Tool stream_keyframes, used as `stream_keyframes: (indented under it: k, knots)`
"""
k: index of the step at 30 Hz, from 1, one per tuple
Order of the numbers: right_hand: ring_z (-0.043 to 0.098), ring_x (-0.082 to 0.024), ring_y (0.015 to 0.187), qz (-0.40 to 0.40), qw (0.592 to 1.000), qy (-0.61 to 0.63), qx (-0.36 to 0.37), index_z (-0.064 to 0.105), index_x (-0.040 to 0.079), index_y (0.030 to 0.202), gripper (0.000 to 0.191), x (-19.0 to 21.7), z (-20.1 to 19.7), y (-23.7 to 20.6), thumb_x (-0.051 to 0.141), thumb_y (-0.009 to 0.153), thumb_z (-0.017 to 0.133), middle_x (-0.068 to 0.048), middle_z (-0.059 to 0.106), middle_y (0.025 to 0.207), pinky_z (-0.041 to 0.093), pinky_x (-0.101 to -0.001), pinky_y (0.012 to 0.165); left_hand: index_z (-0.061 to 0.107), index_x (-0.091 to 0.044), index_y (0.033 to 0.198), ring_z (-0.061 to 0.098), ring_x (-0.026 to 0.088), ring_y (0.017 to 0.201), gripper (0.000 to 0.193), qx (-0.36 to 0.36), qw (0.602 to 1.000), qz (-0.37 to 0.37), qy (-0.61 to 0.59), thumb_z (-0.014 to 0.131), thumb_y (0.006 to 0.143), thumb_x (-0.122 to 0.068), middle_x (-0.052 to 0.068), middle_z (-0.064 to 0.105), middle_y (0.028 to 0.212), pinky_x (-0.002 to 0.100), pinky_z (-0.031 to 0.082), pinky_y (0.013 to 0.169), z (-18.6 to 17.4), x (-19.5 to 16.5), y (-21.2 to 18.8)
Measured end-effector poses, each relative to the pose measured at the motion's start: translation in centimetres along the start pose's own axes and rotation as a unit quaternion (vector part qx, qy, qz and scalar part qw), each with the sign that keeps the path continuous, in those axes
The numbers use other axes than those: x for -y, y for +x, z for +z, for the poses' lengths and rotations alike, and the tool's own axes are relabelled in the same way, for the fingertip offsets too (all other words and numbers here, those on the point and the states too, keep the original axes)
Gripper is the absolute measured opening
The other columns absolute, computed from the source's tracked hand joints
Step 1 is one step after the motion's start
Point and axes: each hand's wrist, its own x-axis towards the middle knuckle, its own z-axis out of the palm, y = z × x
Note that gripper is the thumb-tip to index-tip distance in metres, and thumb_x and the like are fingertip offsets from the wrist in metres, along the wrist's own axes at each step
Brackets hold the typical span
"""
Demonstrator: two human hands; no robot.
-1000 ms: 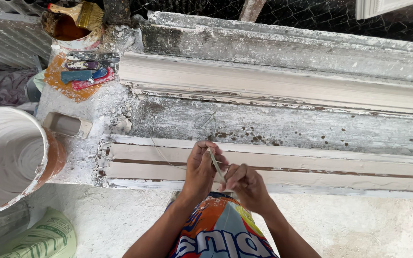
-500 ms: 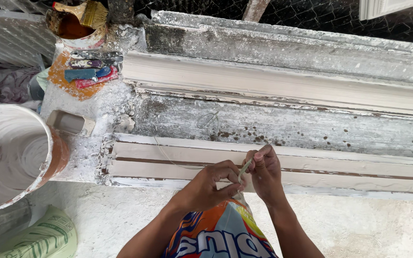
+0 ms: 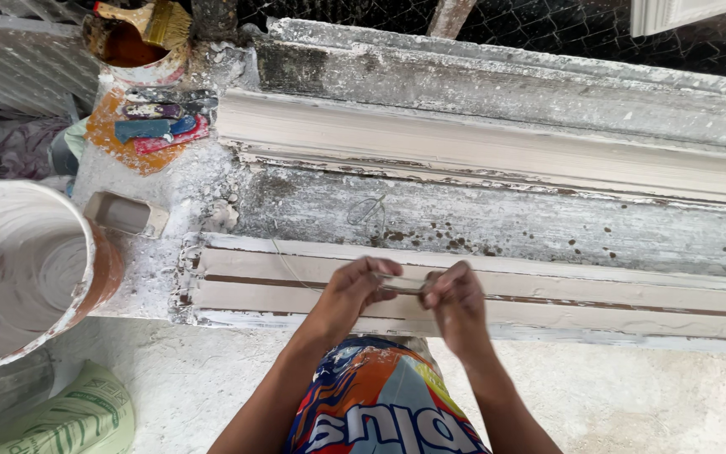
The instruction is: The person twists small wire pieces by hand and hangs finished plaster medallions on an overhead wire rack. They then use a small hand tool to scrape dried plaster residue out of the channels of long plaster molds, working along the mold surface.
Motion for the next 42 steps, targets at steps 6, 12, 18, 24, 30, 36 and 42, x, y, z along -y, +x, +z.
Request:
stream_keyframes:
  k: [6, 12, 18, 24, 30, 36, 42]
  knots:
    - [0.053, -0.008, 0.066, 0.094, 0.985, 0.147, -0.011, 0.055, 0.011, 0.101, 0.013, 0.7, 1.0, 0.1, 0.019, 0.107, 0.063, -0.002, 0.055, 0.077, 0.044, -0.0219, 0.06, 0.067, -0.001, 0.106, 0.062, 0.021, 0.128, 0.017, 0.249, 0.957, 0.071, 0.134, 0.052, 0.109, -0.009, 0.01, 0.07, 0.114, 0.038, 0.05, 0.111, 1.7, -2.8, -4.2]
    - [0.056, -0.013, 0.074, 0.064, 0.995, 0.062, -0.033, 0.053, 0.013, 0.101, 0.014, 1.2, 2.8, 0.8, 0.022, 0.104, 0.063, -0.001, 0.055, 0.075, 0.048, -0.028, 0.072, 0.068, -0.003, 0.095, 0.072, 0.016, 0.104, 0.005, 0.194, 0.93, 0.101, 0.295, 0.071, 0.097, -0.007, 0.007, 0.073, 0.109, 0.03, 0.059, 0.092, 2.7, -3.3, -3.8]
    - [0.055, -0.012, 0.078, -0.02, 0.998, 0.055, -0.021, 0.052, 0.01, 0.104, 0.014, 0.4, 3.1, -0.1, 0.017, 0.107, 0.064, -0.003, 0.058, 0.08, 0.049, -0.0285, 0.077, 0.062, 0.0, 0.084, 0.058, 0.009, 0.073, 0.02, 0.023, 0.944, 0.116, 0.308, 0.076, 0.096, -0.008, 0.008, 0.066, 0.086, 0.027, 0.048, 0.061, 1.5, -0.6, -2.0]
    - [0.058, -0.01, 0.073, 0.039, 0.983, -0.169, 0.053, 0.047, 0.01, 0.1, 0.014, -1.3, 3.8, -1.1, 0.014, 0.106, 0.058, -0.005, 0.063, 0.083, 0.051, -0.0255, 0.067, 0.046, -0.004, 0.092, 0.059, 0.005, 0.062, 0.021, -0.188, 0.948, 0.191, 0.17, 0.067, 0.096, -0.004, 0.005, 0.06, 0.079, 0.022, 0.047, 0.051, -1.7, 2.6, 2.7]
    - [0.058, -0.01, 0.075, 0.059, 0.966, -0.239, 0.082, 0.048, 0.008, 0.1, 0.012, -0.9, 2.8, -1.5, 0.011, 0.106, 0.058, -0.006, 0.062, 0.085, 0.052, -0.0262, 0.069, 0.051, -0.001, 0.107, 0.058, 0.009, 0.066, 0.019, -0.226, 0.896, 0.179, 0.339, 0.067, 0.096, -0.002, 0.009, 0.06, 0.081, 0.025, 0.047, 0.056, -2.6, 3.2, 3.6]
    - [0.057, -0.011, 0.075, 0.101, 0.991, 0.002, -0.089, 0.052, 0.008, 0.099, 0.013, -1.4, -0.7, -0.5, 0.014, 0.106, 0.061, -0.003, 0.06, 0.083, 0.051, -0.0292, 0.072, 0.066, 0.005, 0.098, 0.065, 0.013, 0.108, 0.011, 0.114, 0.978, 0.045, 0.167, 0.064, 0.101, -0.006, 0.007, 0.067, 0.116, 0.026, 0.056, 0.092, -3.5, -0.5, -0.2]
    - [0.058, -0.012, 0.073, 0.125, 0.984, 0.105, -0.074, 0.054, 0.008, 0.101, 0.01, -2.6, -0.3, -0.3, 0.015, 0.106, 0.059, -0.003, 0.059, 0.08, 0.051, -0.0286, 0.07, 0.067, 0.001, 0.099, 0.069, 0.018, 0.116, 0.01, 0.227, 0.961, 0.068, 0.143, 0.062, 0.103, -0.005, 0.009, 0.07, 0.109, 0.031, 0.057, 0.099, -1.6, -1.0, -1.9]
